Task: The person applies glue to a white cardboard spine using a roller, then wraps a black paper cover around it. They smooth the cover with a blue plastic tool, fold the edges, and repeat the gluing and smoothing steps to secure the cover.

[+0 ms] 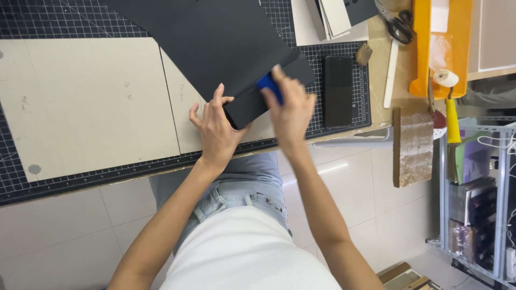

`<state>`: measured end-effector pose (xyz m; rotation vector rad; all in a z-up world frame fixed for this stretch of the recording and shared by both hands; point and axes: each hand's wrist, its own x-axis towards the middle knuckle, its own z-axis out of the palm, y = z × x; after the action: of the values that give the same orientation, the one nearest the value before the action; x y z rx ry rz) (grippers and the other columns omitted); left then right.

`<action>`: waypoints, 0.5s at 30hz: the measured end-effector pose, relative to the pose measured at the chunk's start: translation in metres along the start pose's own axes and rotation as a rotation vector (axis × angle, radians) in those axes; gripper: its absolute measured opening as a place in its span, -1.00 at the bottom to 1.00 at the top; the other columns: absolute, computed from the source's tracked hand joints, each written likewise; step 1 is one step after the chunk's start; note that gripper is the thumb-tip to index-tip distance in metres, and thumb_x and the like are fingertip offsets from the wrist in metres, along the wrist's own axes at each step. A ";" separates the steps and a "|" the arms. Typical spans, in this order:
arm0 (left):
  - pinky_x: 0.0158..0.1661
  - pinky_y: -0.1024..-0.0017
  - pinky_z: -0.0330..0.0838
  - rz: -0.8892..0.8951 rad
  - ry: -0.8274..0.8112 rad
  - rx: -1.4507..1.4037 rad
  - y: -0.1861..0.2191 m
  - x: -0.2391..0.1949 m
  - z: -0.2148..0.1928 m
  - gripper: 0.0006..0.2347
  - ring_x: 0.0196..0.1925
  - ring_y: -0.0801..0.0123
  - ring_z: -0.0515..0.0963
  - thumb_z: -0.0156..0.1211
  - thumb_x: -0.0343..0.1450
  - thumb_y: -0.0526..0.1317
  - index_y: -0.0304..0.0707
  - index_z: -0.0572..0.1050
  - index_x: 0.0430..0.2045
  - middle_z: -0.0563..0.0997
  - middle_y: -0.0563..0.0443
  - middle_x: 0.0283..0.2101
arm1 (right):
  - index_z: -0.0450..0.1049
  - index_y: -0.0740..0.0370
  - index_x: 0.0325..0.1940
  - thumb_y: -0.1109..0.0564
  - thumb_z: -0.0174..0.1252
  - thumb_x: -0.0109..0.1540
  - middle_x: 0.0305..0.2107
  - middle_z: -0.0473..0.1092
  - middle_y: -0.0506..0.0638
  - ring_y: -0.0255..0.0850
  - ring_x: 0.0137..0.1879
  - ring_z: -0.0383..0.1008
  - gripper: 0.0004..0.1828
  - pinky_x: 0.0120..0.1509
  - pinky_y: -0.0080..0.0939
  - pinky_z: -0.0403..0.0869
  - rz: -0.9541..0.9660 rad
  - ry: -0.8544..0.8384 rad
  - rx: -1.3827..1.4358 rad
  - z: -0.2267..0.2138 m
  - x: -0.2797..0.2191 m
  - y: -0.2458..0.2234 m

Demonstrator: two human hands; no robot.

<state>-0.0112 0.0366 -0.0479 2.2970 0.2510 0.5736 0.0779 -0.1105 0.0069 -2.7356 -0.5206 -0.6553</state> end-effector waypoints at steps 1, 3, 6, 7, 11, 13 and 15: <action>0.20 -0.13 -0.15 0.005 0.003 -0.004 0.000 -0.001 -0.001 -0.05 -0.05 0.35 0.49 0.66 0.11 -0.15 -0.26 0.08 0.35 0.56 0.10 -0.02 | 0.50 -0.16 0.16 -0.07 0.45 0.14 -0.14 0.53 -0.30 -0.38 -0.09 0.51 -0.48 -0.04 -0.26 0.17 0.021 0.025 0.000 0.002 0.004 0.012; 0.21 -0.13 -0.14 0.004 0.000 0.000 0.001 -0.002 -0.003 -0.04 -0.06 0.34 0.49 0.67 0.08 -0.17 -0.26 0.09 0.34 0.56 0.10 -0.02 | 0.48 -0.19 0.18 -0.08 0.45 0.13 -0.13 0.53 -0.31 -0.38 -0.08 0.50 -0.46 -0.04 -0.24 0.19 0.027 0.033 -0.042 0.000 0.002 0.008; 0.21 -0.13 -0.13 0.003 0.011 0.009 0.000 0.000 -0.001 -0.04 -0.07 0.34 0.50 0.67 0.06 -0.20 -0.28 0.10 0.33 0.57 0.10 -0.04 | 0.46 -0.19 0.23 -0.10 0.41 0.16 -0.19 0.52 -0.32 -0.37 -0.13 0.49 -0.45 -0.06 -0.25 0.21 -0.005 0.005 -0.041 0.000 -0.010 -0.023; 0.21 -0.13 -0.13 0.007 0.015 0.017 -0.001 -0.001 -0.001 -0.06 -0.08 0.33 0.50 0.65 0.07 -0.21 -0.28 0.10 0.33 0.57 0.10 -0.05 | 0.46 -0.16 0.25 -0.11 0.37 0.20 -0.26 0.51 -0.31 -0.36 -0.18 0.48 -0.47 -0.07 -0.26 0.22 -0.033 -0.033 0.002 0.000 -0.019 -0.039; 0.24 -0.17 -0.16 -0.001 0.011 -0.029 -0.002 -0.003 0.002 -0.03 -0.06 0.28 0.50 0.67 0.07 -0.18 -0.29 0.09 0.35 0.57 0.06 -0.03 | 0.44 -0.21 0.27 -0.09 0.42 0.18 -0.15 0.52 -0.31 -0.37 -0.09 0.50 -0.42 -0.04 -0.24 0.22 -0.011 0.021 -0.010 0.001 -0.001 0.004; 0.25 -0.16 -0.13 -0.017 0.031 -0.029 -0.005 -0.006 0.006 -0.02 -0.06 0.29 0.51 0.67 0.06 -0.17 -0.28 0.09 0.34 0.57 0.08 -0.03 | 0.45 -0.14 0.26 -0.02 0.44 0.14 -0.17 0.54 -0.25 -0.33 -0.12 0.50 -0.39 -0.08 -0.21 0.20 -0.016 0.033 -0.043 0.001 -0.006 -0.012; 0.26 -0.13 -0.13 -0.013 0.046 -0.025 -0.013 -0.008 0.017 -0.06 -0.06 0.29 0.51 0.65 0.10 -0.18 -0.29 0.10 0.34 0.56 0.07 -0.04 | 0.46 -0.14 0.25 -0.07 0.37 0.19 -0.25 0.50 -0.28 -0.36 -0.18 0.48 -0.46 -0.10 -0.25 0.20 -0.074 0.017 -0.032 0.000 -0.024 -0.047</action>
<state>-0.0106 0.0324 -0.0704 2.2583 0.2790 0.6204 0.0395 -0.0750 0.0039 -2.7497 -0.6151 -0.7100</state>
